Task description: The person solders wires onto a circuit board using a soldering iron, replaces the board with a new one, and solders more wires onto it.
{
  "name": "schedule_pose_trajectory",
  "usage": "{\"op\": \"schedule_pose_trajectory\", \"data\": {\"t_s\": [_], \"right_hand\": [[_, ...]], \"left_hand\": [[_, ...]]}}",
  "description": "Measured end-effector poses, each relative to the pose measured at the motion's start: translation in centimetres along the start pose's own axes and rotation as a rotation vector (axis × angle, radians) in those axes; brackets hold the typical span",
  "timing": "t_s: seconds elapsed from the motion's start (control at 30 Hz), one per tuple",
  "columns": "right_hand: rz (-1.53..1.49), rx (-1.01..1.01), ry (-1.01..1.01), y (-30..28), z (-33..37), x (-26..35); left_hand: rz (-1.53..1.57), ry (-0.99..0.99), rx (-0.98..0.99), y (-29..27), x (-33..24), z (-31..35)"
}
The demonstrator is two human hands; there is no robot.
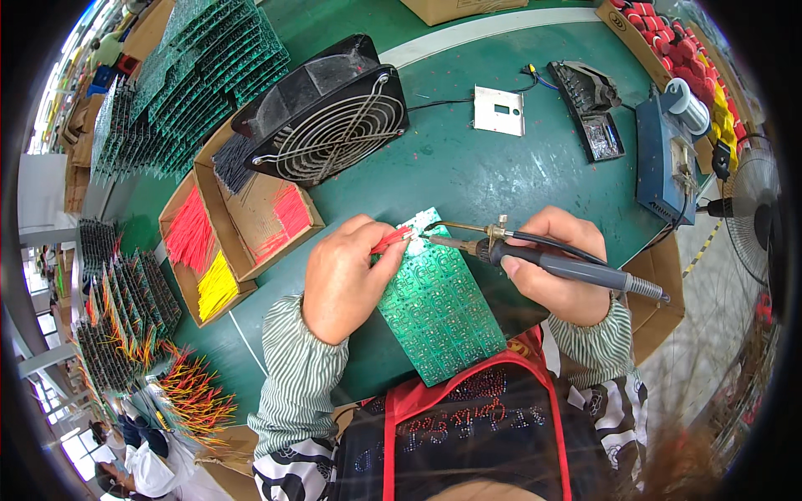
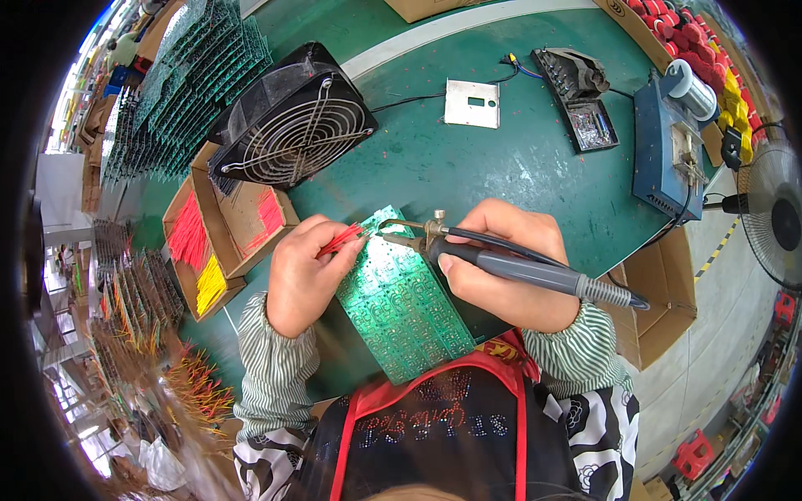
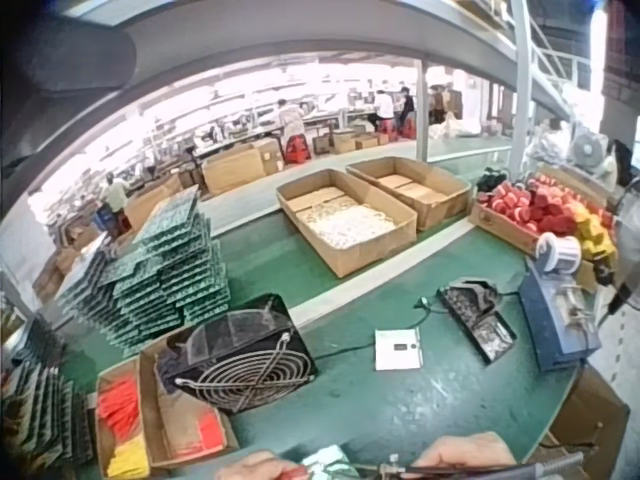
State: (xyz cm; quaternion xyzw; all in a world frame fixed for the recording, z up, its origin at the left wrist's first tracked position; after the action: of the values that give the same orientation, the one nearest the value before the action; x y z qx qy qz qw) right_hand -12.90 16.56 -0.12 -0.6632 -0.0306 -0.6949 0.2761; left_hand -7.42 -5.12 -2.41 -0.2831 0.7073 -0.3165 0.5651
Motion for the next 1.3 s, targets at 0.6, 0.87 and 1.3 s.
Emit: {"op": "schedule_pose_trajectory", "data": {"t_s": [0.6,0.87,1.3], "right_hand": [[-0.023,-0.025,-0.005,-0.8,0.1,0.4],[-0.093,-0.063,0.097,-1.9,0.6,-0.8],[-0.016,-0.047,0.029,-1.8,0.0,-0.8]], "left_hand": [[-0.535,0.05,-0.342,-5.9,1.0,0.8],[-0.099,0.119,-0.063,-0.8,-2.4,-1.2],[0.03,0.042,-0.026,1.6,-1.0,-1.9]]}}
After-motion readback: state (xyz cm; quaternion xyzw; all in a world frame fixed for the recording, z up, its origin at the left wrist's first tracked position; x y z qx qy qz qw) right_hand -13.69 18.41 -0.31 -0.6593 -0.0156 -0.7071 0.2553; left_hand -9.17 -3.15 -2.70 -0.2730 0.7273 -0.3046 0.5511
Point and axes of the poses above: each hand's wrist, its own z-axis away from the middle knuckle, its own y-axis out of the palm, x = y × z, the point moved 5 cm from there along -z, towards the middle knuckle, and after that the axes turned 11 degrees about y, right-handed, at the moved point
